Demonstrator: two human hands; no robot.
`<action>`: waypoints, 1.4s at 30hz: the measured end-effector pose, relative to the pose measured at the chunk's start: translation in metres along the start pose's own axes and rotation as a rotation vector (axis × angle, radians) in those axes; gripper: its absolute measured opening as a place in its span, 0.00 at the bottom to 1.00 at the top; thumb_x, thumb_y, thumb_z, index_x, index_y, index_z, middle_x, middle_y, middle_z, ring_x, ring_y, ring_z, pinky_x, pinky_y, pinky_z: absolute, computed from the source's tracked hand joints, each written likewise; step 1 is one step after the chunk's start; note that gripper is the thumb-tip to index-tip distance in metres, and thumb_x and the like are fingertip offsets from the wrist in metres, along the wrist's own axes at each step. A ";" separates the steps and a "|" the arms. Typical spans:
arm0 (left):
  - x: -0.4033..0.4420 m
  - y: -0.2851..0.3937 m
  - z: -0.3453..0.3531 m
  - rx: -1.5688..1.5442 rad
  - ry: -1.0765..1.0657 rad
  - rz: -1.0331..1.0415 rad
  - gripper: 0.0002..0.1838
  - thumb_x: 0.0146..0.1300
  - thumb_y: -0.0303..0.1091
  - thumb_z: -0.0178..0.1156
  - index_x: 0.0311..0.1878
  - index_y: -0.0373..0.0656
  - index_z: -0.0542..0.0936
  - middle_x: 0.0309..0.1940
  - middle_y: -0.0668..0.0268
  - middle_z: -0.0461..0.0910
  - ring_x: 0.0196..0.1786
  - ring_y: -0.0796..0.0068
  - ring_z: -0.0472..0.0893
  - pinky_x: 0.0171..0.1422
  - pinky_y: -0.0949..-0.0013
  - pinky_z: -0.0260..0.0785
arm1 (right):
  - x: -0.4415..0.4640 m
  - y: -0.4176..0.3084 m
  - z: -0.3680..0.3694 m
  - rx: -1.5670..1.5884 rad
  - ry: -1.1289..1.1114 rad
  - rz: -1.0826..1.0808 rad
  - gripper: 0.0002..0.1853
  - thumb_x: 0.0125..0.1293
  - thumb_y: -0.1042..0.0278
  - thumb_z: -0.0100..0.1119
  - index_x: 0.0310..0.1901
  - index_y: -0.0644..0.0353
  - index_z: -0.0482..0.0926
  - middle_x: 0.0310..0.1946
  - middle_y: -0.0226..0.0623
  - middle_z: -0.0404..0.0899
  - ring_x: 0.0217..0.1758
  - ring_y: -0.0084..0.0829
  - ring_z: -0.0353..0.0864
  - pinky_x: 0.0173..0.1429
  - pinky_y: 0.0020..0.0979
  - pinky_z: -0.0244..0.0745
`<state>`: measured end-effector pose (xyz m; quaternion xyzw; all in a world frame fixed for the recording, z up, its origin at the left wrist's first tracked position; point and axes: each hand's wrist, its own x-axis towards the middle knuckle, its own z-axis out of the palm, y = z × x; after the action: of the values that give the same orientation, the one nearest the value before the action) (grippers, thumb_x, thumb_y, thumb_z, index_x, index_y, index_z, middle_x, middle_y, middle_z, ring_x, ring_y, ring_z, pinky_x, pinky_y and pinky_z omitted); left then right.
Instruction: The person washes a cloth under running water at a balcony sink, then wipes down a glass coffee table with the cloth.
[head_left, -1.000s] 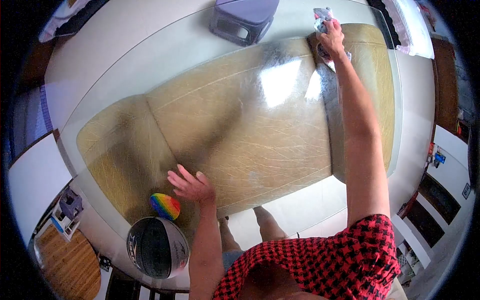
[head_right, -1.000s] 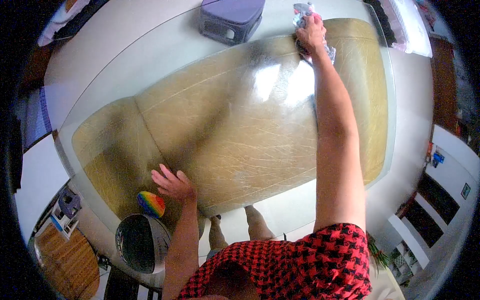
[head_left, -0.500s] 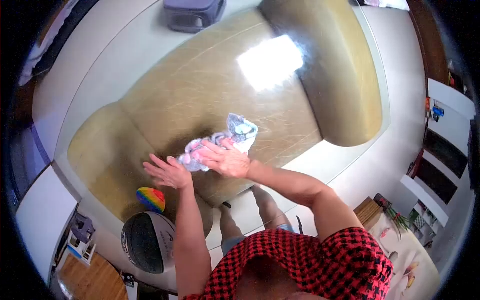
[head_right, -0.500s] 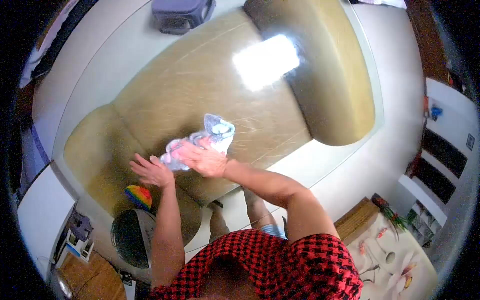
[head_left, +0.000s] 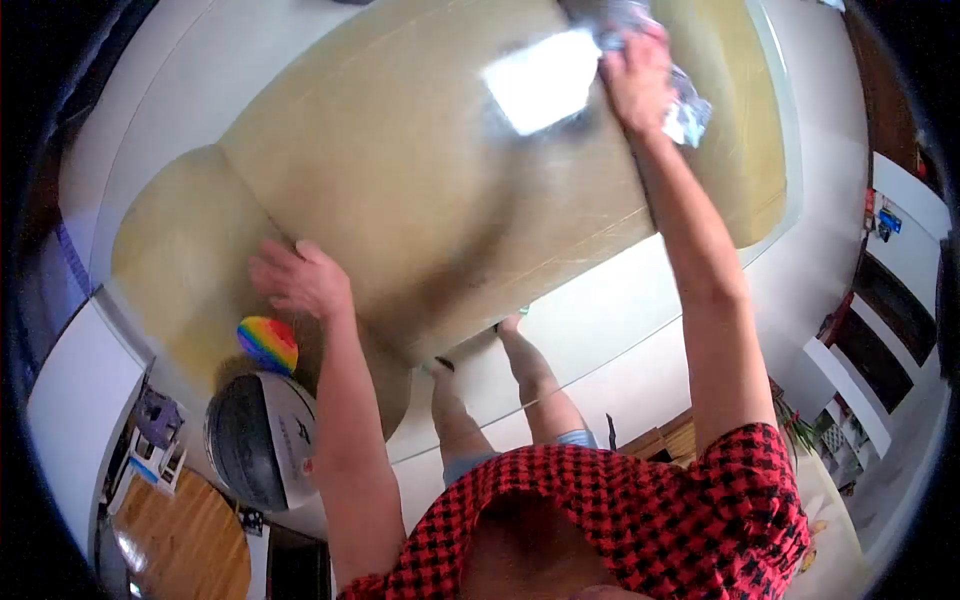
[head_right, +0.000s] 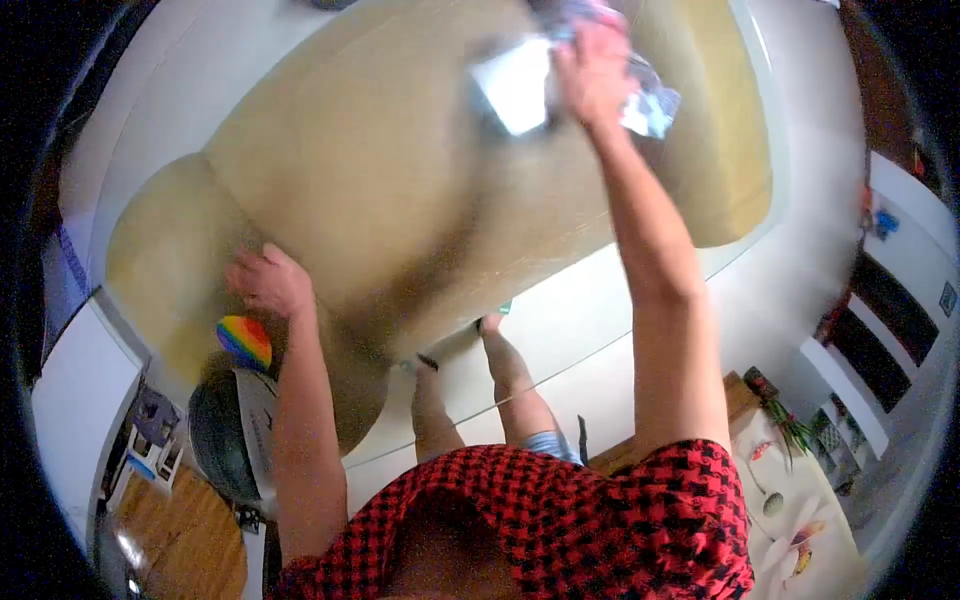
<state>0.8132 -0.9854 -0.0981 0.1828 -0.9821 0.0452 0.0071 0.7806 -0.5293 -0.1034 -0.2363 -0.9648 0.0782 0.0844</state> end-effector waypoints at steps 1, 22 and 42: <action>-0.001 -0.001 0.001 0.013 -0.002 0.003 0.30 0.63 0.48 0.43 0.66 0.46 0.56 0.66 0.47 0.51 0.68 0.47 0.52 0.61 0.36 0.51 | -0.026 -0.029 0.010 0.013 0.085 -0.215 0.25 0.58 0.46 0.50 0.57 0.42 0.65 0.61 0.35 0.62 0.66 0.41 0.58 0.49 0.63 0.61; 0.020 -0.040 0.043 -0.012 0.145 0.183 0.29 0.63 0.50 0.42 0.65 0.48 0.59 0.65 0.45 0.52 0.67 0.46 0.52 0.59 0.31 0.48 | -0.057 0.095 -0.041 0.013 0.063 0.133 0.20 0.65 0.58 0.42 0.54 0.63 0.65 0.56 0.54 0.63 0.59 0.53 0.62 0.61 0.46 0.59; -0.003 0.011 -0.008 -0.176 0.001 -0.003 0.31 0.63 0.52 0.37 0.67 0.49 0.57 0.67 0.45 0.47 0.70 0.48 0.47 0.62 0.31 0.44 | -0.435 0.068 -0.086 0.040 -0.256 -0.390 0.25 0.55 0.62 0.53 0.57 0.50 0.69 0.58 0.35 0.69 0.61 0.36 0.67 0.58 0.50 0.62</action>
<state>0.8125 -0.9735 -0.0907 0.1832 -0.9819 -0.0412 0.0237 1.2082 -0.6646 -0.0876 -0.0321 -0.9933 0.1088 -0.0203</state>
